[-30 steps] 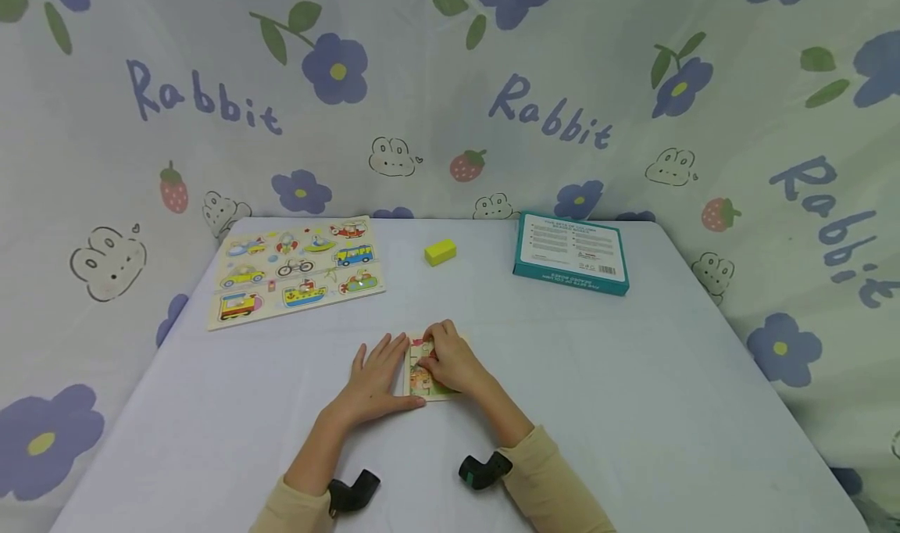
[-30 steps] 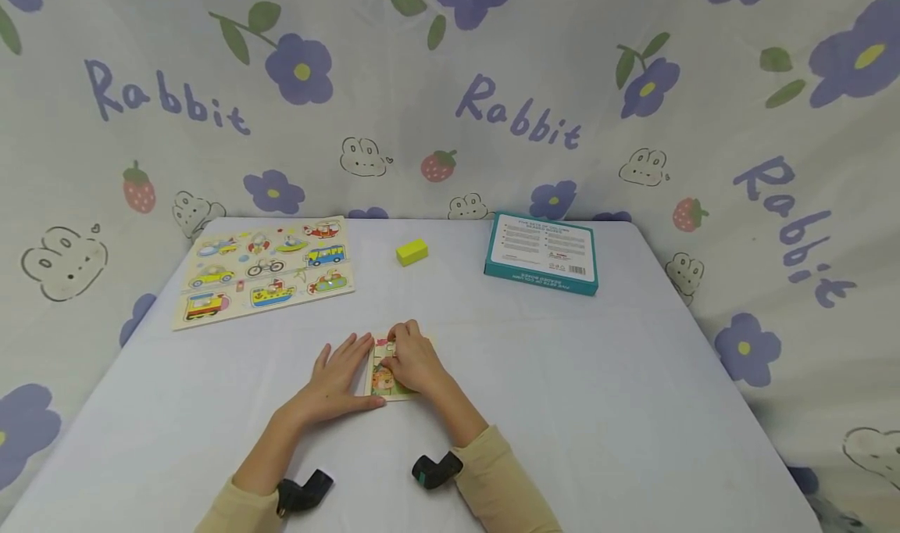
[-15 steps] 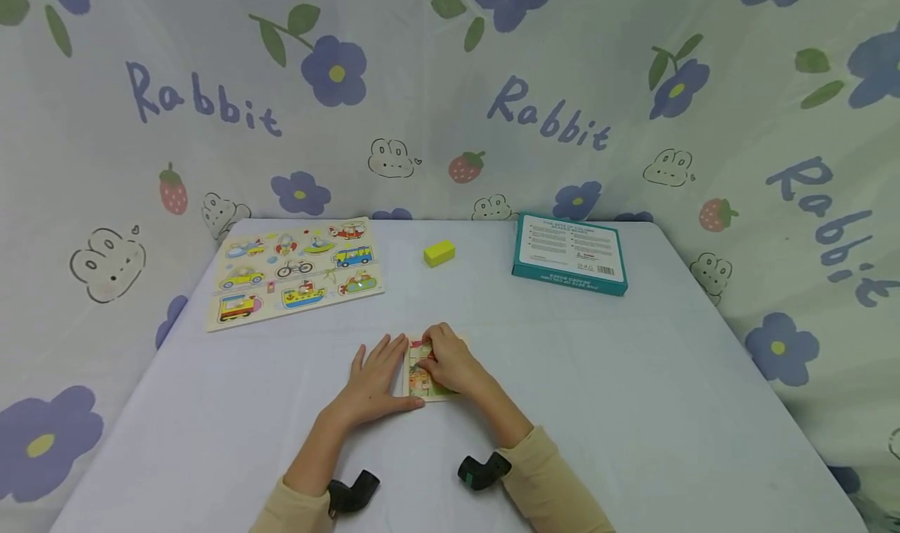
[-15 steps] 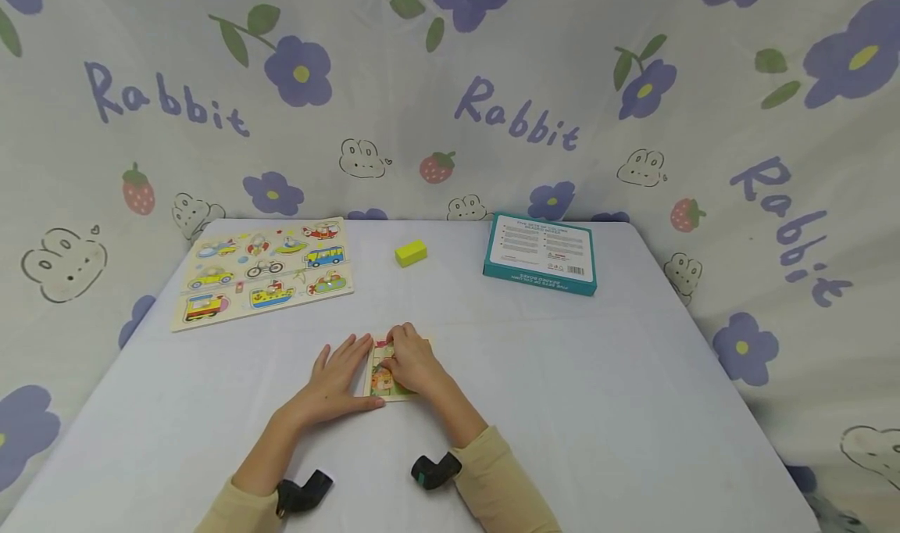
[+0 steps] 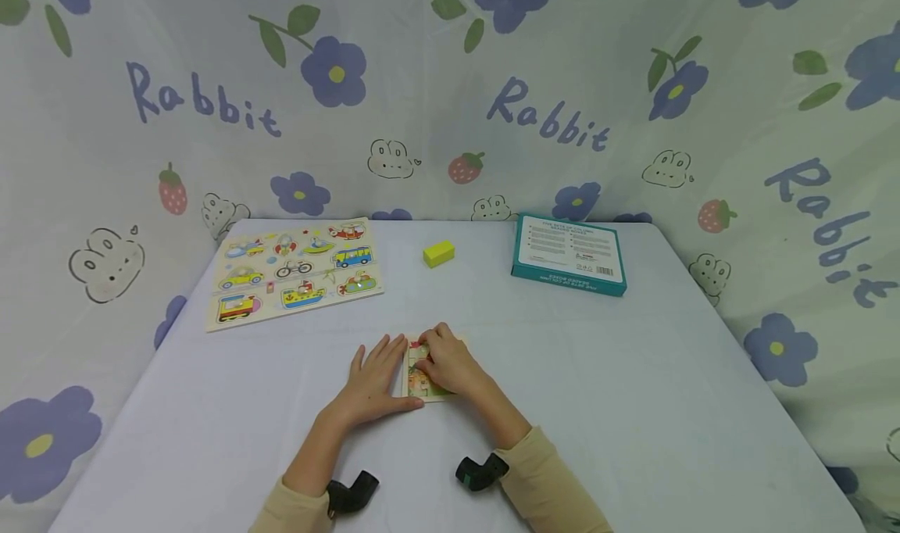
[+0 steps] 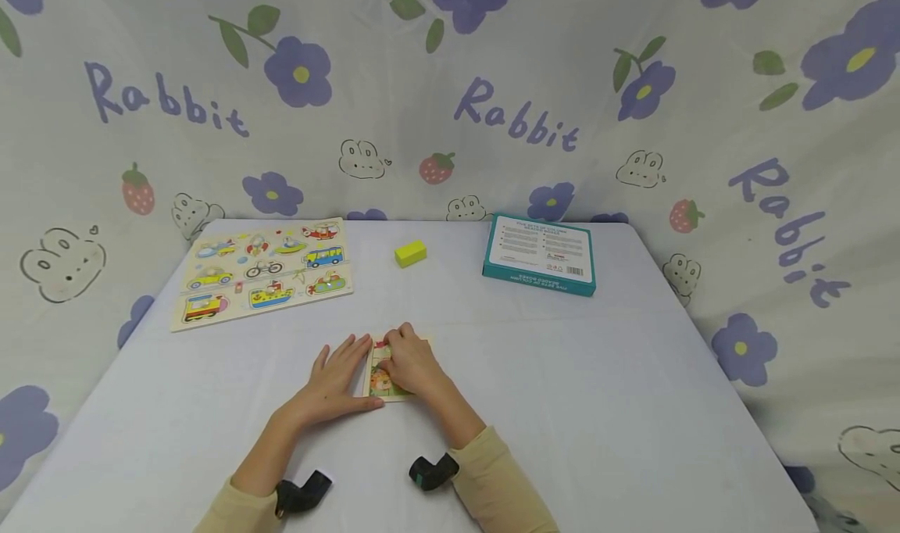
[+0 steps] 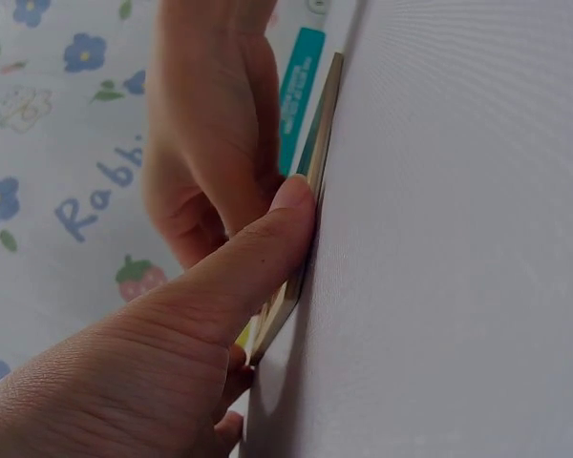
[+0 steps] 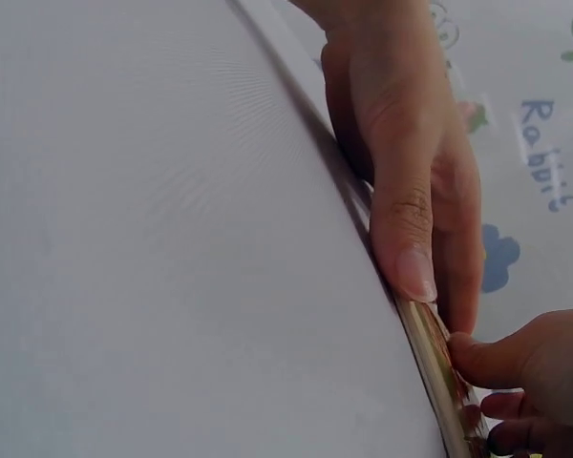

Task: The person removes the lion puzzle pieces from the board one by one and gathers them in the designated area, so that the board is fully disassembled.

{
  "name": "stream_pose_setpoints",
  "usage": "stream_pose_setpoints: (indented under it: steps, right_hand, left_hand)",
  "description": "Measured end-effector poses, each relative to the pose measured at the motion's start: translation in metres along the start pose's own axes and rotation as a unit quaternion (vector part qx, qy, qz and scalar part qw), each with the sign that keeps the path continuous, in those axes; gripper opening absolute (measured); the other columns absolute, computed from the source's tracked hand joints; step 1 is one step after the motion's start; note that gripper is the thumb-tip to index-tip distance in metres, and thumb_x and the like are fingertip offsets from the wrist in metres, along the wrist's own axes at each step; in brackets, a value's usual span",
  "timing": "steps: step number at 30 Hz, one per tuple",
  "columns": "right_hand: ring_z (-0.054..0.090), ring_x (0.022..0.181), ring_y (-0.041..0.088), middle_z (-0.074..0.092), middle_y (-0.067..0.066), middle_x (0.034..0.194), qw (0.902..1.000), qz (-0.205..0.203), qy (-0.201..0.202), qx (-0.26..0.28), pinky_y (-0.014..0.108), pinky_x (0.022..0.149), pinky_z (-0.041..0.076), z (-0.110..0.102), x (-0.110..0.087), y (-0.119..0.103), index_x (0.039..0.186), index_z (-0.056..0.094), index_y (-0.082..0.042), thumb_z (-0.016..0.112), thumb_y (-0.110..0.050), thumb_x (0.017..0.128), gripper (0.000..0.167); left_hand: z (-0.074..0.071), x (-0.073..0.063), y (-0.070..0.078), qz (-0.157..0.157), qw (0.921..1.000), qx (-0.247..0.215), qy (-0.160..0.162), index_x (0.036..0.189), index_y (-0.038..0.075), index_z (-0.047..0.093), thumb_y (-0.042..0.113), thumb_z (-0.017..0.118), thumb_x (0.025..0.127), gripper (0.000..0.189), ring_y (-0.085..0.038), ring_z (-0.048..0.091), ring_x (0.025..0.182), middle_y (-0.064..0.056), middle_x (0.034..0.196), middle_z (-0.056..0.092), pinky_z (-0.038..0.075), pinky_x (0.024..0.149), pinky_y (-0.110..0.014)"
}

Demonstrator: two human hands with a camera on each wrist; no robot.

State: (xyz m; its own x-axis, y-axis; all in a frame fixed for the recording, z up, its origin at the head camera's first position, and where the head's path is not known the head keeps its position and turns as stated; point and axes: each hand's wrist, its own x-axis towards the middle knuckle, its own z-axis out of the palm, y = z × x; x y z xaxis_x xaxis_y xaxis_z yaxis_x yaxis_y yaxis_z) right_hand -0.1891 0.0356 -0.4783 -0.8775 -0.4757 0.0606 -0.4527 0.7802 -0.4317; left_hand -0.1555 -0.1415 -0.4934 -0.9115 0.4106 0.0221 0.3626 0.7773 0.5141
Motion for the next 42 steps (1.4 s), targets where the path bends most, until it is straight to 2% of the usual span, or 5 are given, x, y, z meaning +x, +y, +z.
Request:
stream_pose_setpoints:
  steps: [4, 8, 19, 29, 42]
  right_hand:
    - [0.057, 0.078, 0.013, 0.050, 0.007, 0.101, 0.9954, -0.037, 0.030, -0.083, 0.025, 0.065, 0.050, 0.002, -0.001, -0.002, 0.110, 0.055, -0.003, 0.062, -0.025, 0.088, 0.032]
    - [0.057, 0.077, 0.015, 0.049, 0.008, 0.098, 0.9925, -0.048, 0.048, -0.101, 0.025, 0.063, 0.050, 0.005, -0.001, -0.003, 0.106, 0.055, -0.003, 0.062, -0.025, 0.088, 0.029]
    - [0.048, 0.075, 0.012, 0.044, 0.006, 0.096, 0.9996, 0.019, 0.006, -0.019, 0.026, 0.063, 0.047, 0.003, 0.005, -0.002, 0.104, 0.052, -0.006, 0.066, -0.028, 0.085, 0.032]
    - [0.045, 0.075, 0.010, 0.046, -0.001, 0.089, 0.9996, -0.008, 0.011, 0.025, 0.022, 0.065, 0.042, 0.003, 0.008, 0.003, 0.103, 0.047, -0.008, 0.068, -0.020, 0.084, 0.031]
    - [0.050, 0.071, 0.009, 0.056, -0.003, 0.082, 0.9905, 0.013, -0.016, 0.136, 0.022, 0.064, 0.044, -0.003, 0.008, 0.008, 0.094, 0.055, -0.010, 0.056, -0.009, 0.091, 0.003]
  left_hand:
    - [0.000, 0.001, 0.000, 0.002, 1.0000, 0.001, 0.005, 0.144, 0.004, 0.027, 0.061, 0.070, 0.066, 0.105, -0.031, 0.012, 0.137, -0.010, 0.149, 0.025, -0.001, 0.103, -0.059]
    - [0.001, 0.001, 0.000, 0.003, 1.0000, 0.004, 0.008, 0.143, 0.004, 0.028, 0.061, 0.070, 0.066, 0.105, -0.031, 0.013, 0.137, -0.010, 0.149, 0.025, 0.000, 0.103, -0.059]
    - [0.002, -0.001, 0.002, 0.002, 1.0000, 0.000, 0.001, 0.144, 0.004, 0.027, 0.062, 0.069, 0.067, 0.105, -0.030, 0.011, 0.138, -0.010, 0.149, 0.024, -0.001, 0.103, -0.059]
    - [0.001, -0.001, 0.001, -0.001, 1.0000, -0.001, 0.000, 0.144, 0.006, 0.025, 0.064, 0.067, 0.067, 0.105, -0.029, 0.010, 0.138, -0.008, 0.150, 0.023, -0.002, 0.104, -0.058]
    - [0.001, -0.001, 0.001, 0.002, 1.0000, -0.001, 0.001, 0.144, 0.005, 0.027, 0.063, 0.068, 0.067, 0.105, -0.030, 0.011, 0.138, -0.009, 0.149, 0.024, -0.001, 0.103, -0.059]
